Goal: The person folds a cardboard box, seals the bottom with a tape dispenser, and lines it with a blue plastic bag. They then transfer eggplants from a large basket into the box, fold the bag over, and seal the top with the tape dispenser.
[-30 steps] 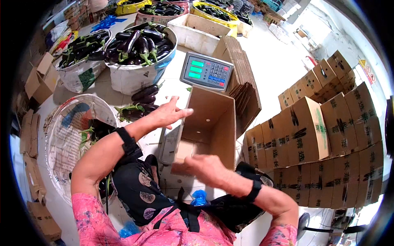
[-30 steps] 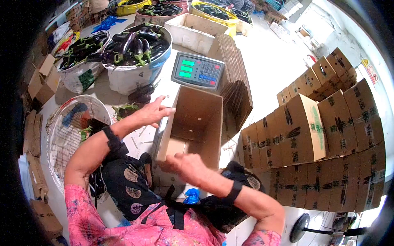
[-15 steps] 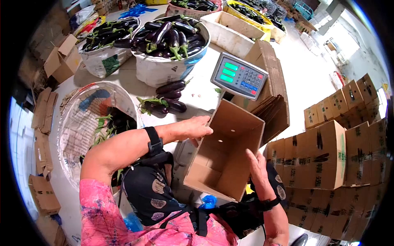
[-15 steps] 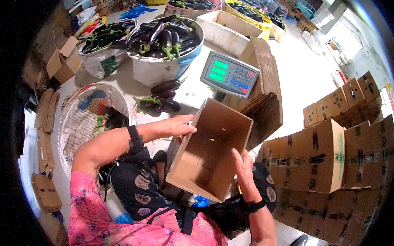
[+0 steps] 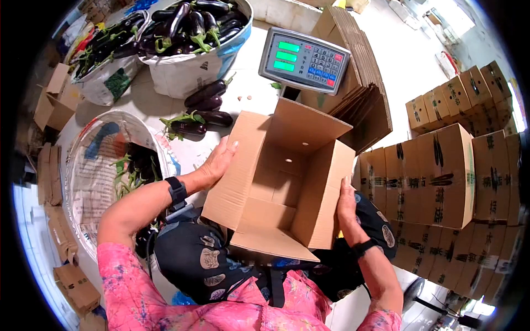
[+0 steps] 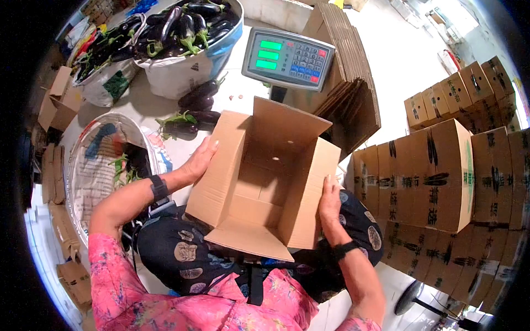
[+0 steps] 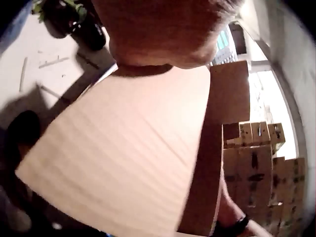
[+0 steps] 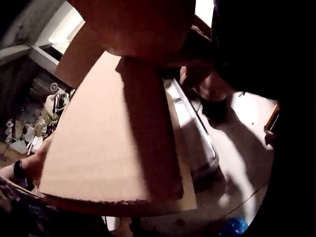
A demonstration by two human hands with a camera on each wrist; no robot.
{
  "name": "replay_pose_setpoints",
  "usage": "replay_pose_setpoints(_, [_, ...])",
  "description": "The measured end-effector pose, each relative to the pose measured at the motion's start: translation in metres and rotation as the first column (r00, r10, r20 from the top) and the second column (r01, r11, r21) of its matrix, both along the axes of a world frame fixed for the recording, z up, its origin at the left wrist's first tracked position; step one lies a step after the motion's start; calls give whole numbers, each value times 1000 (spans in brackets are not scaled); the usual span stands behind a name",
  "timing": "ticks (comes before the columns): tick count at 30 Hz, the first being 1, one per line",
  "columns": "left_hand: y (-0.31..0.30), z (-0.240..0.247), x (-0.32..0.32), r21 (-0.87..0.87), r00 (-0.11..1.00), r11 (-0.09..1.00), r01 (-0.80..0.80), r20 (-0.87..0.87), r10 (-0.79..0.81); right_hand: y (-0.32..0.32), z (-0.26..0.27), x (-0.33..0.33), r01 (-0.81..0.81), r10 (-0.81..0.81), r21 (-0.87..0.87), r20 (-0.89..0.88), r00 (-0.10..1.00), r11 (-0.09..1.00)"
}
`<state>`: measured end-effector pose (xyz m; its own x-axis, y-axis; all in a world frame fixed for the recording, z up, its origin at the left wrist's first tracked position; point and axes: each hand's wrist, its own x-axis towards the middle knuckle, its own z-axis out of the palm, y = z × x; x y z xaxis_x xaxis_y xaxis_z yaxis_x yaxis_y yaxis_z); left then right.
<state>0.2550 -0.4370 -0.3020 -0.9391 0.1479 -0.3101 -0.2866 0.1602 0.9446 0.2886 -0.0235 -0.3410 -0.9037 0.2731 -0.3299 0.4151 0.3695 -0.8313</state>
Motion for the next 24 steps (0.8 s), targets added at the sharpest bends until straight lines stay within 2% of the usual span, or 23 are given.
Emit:
replay_pose_setpoints(1, [8, -19, 0, -37, 996, 995, -94, -10, 93, -8, -13, -3, 39, -39, -50, -4, 999, 998])
replay_pose_setpoints(3, [31, -66, 3, -78, 981, 982, -172, -109, 163, -24, -37, -5, 121, -115, -295, 37, 993, 948])
replay_pose_setpoints(4, [43, -96, 1, -98, 969, 974, -204, -163, 186, -39, -34, -5, 192, -157, -469, 114, 981, 862])
replay_pose_setpoints(5, [58, -133, 1, -21, 973, 996, -90, -215, 84, -59, -24, -5, -7, 13, -258, 22, 1000, 966])
replay_pose_setpoints(6, [68, -125, 4, 35, 968, 997, -69, -238, 76, -73, -33, -6, 51, -47, -324, 19, 999, 945])
replay_pose_setpoints(7, [77, -117, 7, 91, 963, 995, -45, -260, 67, -90, -48, -4, 207, -210, -506, 50, 976, 838])
replay_pose_setpoints(8, [74, -111, 6, -16, 950, 1000, -8, -312, 3, -102, -57, -1, 280, -279, -569, 90, 956, 773])
replay_pose_setpoints(9, [70, -105, 5, -126, 931, 992, 19, -359, -63, -104, -63, -2, 304, -304, -583, 101, 947, 753])
replay_pose_setpoints(10, [66, -97, 4, -231, 907, 972, 35, -402, -128, -96, -62, -2, 211, -194, -455, 84, 977, 865])
replay_pose_setpoints(11, [69, -93, 9, -226, 889, 974, -9, -449, -96, -93, -49, -5, 104, -84, -312, 77, 993, 944])
replay_pose_setpoints(12, [70, -89, 11, -216, 865, 974, -61, -498, -56, -82, -32, -5, -128, 127, 4, 62, 990, 992])
replay_pose_setpoints(13, [66, -84, 9, -222, 944, 974, -43, -329, -33, -69, -15, -7, -347, 327, 313, 116, 938, 884])
replay_pose_setpoints(14, [58, -80, 6, -226, 989, 974, -22, -147, -12, -27, -88, -10, -431, 466, 356, -12, 885, 829])
replay_pose_setpoints(15, [50, -78, 5, -224, 999, 975, 6, 47, 4, -13, -72, -13, -438, 473, 381, 3, 881, 814])
replay_pose_setpoints(16, [38, -77, -2, -386, 942, 917, 101, 334, 37, -10, -36, -22, -489, 493, 447, 116, 862, 749])
replay_pose_setpoints(17, [26, -81, -3, -309, 921, 948, 75, 386, 53, -9, 3, -32, -547, 507, 501, 230, 831, 671])
replay_pose_setpoints(18, [9, -103, 4, -240, 992, 971, 22, 130, 10, -11, 49, -46, -653, 483, 546, 441, 757, 525])
replay_pose_setpoints(19, [-6, -103, 0, -192, 986, 980, 55, 164, -23, -8, 79, -53, -686, 511, 589, 469, 720, 426])
replay_pose_setpoints(20, [-11, -63, 4, -162, 945, 984, 70, 326, -14, -4, 105, -56, -714, 529, 620, 506, 681, 326])
replay_pose_setpoints(21, [-4, -19, 14, 23, 951, 998, 53, 303, -58, -1, 139, -59, -662, 546, 656, 427, 721, 362])
replay_pose_setpoints(22, [-6, -2, 15, -9, 922, 996, 85, 381, -75, 14, 152, -60, -600, 627, 695, 273, 730, 396])
replay_pose_setpoints(23, [-15, -1, 19, -67, 931, 989, 131, 350, -99, 19, 182, -56, -548, 629, 681, 163, 760, 486])
replay_pose_setpoints(24, [-15, 10, 22, -93, 928, 981, 171, 349, -129, 32, 197, -53, -525, 580, 639, 148, 801, 562])
